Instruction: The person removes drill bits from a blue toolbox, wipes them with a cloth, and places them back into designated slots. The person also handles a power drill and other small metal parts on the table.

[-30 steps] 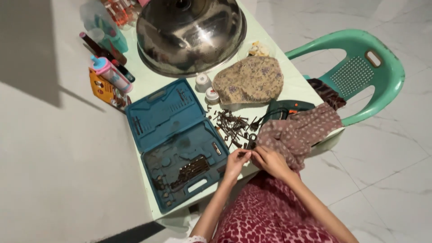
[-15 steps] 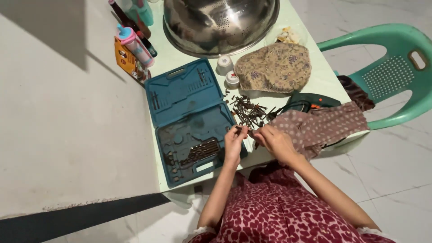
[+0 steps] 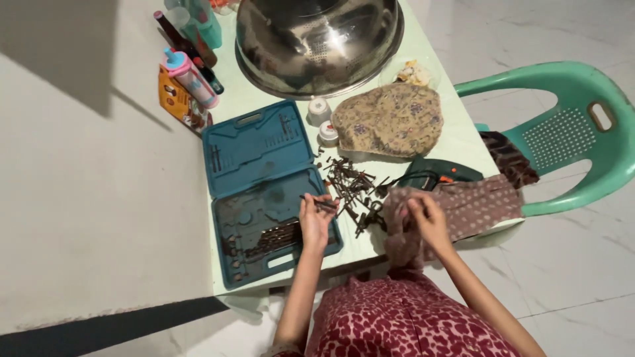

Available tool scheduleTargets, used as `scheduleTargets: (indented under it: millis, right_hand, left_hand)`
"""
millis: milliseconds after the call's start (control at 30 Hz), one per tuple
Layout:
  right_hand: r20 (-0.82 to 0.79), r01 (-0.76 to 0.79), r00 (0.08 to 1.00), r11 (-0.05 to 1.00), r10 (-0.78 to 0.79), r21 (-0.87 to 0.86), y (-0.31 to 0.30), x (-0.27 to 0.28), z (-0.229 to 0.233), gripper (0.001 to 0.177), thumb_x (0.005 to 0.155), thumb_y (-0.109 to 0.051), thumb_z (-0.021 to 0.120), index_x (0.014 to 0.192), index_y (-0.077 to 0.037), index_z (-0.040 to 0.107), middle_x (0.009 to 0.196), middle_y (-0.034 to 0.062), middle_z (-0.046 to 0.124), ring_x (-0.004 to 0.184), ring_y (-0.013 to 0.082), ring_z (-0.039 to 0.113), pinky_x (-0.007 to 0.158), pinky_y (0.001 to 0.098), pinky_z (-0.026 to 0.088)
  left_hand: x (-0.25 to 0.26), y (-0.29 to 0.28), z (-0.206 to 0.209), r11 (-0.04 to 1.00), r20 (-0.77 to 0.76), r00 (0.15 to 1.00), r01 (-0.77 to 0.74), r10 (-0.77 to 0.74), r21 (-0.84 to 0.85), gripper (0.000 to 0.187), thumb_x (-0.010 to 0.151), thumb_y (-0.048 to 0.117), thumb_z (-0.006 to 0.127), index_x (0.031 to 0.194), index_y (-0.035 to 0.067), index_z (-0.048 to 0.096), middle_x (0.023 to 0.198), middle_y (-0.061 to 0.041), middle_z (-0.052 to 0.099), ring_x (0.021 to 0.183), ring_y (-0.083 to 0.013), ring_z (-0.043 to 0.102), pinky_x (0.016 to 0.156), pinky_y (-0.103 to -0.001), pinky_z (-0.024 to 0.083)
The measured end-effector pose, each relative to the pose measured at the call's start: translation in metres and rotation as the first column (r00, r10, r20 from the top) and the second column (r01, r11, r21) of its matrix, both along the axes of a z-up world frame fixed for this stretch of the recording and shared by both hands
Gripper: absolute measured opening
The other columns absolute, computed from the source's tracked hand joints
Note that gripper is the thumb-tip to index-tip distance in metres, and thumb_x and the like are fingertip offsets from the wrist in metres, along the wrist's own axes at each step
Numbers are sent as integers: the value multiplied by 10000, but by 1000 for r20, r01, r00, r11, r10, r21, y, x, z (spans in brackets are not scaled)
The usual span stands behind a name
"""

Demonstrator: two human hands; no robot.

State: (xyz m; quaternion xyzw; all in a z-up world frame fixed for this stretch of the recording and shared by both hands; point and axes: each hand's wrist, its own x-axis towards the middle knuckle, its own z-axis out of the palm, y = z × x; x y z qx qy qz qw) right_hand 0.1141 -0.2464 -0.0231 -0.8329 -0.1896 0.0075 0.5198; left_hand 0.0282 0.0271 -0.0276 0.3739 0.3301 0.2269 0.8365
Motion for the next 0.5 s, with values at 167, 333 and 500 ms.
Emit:
scheduleTargets:
  millis: [167, 333, 500]
  right_hand:
    - [-120, 220, 975, 892, -187, 395, -23, 45, 33, 207, 1117, -252, 537, 1272, -143, 620, 1242, 50, 664, 1176, 164, 570, 1082, 416, 424]
    - [111, 156, 966, 869, -233, 469, -42, 69, 106, 155, 1155, -159, 428, 1248, -96, 535, 1297, 84, 606, 910, 123, 532, 920, 353, 455]
    - [361, -98, 932, 937, -32, 337, -38, 109, 79, 295, 1077, -29, 485, 1369, -16, 528, 1349, 188, 551, 1357, 383, 478, 1173, 528, 300]
  left_hand:
    - [38, -47, -45, 960, -63, 996, 47, -67, -278, 241, 1061, 494, 491, 1039, 259, 537, 892, -25, 699, 803, -221, 693, 703, -334, 546]
    - [73, -125, -21, 863, 31, 967, 238, -251, -446, 311, 961, 463, 646, 1128, 201, 619, 1027, -63, 721, 863, -251, 706, 718, -378, 575]
    - [112, -182, 35, 736, 275, 896, 443, -348, -512, 573, 972, 587, 545, 1331, 150, 635, 1249, -116, 695, 1090, -309, 675, 882, -483, 577]
